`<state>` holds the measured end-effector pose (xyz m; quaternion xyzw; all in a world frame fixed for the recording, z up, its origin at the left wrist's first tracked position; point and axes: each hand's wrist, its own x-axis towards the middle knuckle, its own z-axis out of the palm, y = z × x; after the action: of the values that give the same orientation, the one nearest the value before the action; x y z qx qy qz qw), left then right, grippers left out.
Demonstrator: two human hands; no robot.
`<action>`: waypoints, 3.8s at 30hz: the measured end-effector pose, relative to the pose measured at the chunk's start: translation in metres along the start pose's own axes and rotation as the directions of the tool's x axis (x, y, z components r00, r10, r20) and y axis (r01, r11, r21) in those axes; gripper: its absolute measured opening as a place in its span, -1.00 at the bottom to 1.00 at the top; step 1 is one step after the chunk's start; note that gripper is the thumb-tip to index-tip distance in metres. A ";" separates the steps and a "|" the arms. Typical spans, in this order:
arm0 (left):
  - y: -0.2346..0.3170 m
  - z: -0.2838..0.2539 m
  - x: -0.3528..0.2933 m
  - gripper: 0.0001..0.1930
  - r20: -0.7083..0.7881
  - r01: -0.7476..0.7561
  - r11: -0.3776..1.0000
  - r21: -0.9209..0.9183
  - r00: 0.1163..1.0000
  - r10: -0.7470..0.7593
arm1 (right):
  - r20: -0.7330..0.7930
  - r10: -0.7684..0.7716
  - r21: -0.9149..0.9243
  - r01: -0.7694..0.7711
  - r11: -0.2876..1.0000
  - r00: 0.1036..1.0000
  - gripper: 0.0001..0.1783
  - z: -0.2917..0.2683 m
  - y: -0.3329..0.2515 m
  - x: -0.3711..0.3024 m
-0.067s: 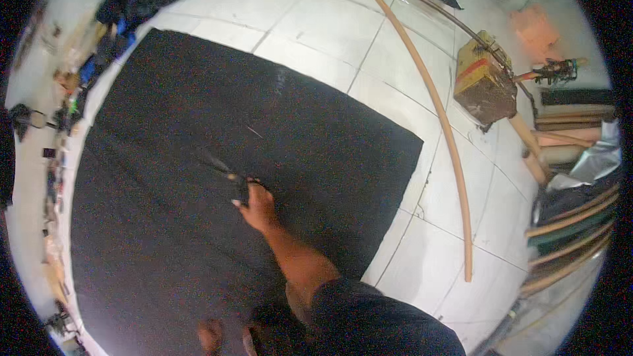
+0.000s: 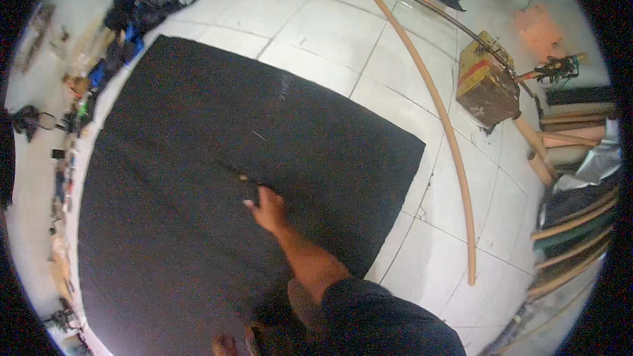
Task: The person lays out a large piece of black fabric on the floor, uses a wooden stick to measure and mark a straight line, then cuts the fabric along that line with scissors. The person repeats the process to cut a second piece.
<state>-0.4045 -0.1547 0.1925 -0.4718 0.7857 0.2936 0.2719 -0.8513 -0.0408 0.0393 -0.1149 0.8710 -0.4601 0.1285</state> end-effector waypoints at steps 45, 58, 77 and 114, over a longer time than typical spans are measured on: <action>0.042 0.105 -0.375 -0.34 -0.299 0.162 0.749 -0.642 0.847 -0.440 | 0.116 0.152 -0.716 -0.024 0.698 0.982 -0.65 -0.242 0.112 -0.136; 0.076 0.029 -0.547 -0.30 0.217 0.472 0.795 -0.382 0.882 -0.419 | -0.523 0.063 -0.104 -0.137 0.985 0.850 -0.52 -0.498 -0.176 -0.125; 0.269 -0.146 -0.468 0.05 -0.099 -0.547 0.824 -0.146 0.837 0.538 | -0.435 0.081 0.849 0.378 0.368 0.897 -0.50 -0.706 -0.544 -0.270; 0.925 -0.455 -0.295 -0.40 -0.242 -0.871 -0.310 -0.382 -0.229 0.943 | 0.047 0.068 0.072 -0.072 0.995 0.997 0.18 -0.733 -0.444 0.181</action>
<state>-1.1864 0.0445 0.8993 0.3034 0.7385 0.5924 -0.1078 -1.2264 0.2233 0.7855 -0.0897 0.8538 -0.4845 0.1682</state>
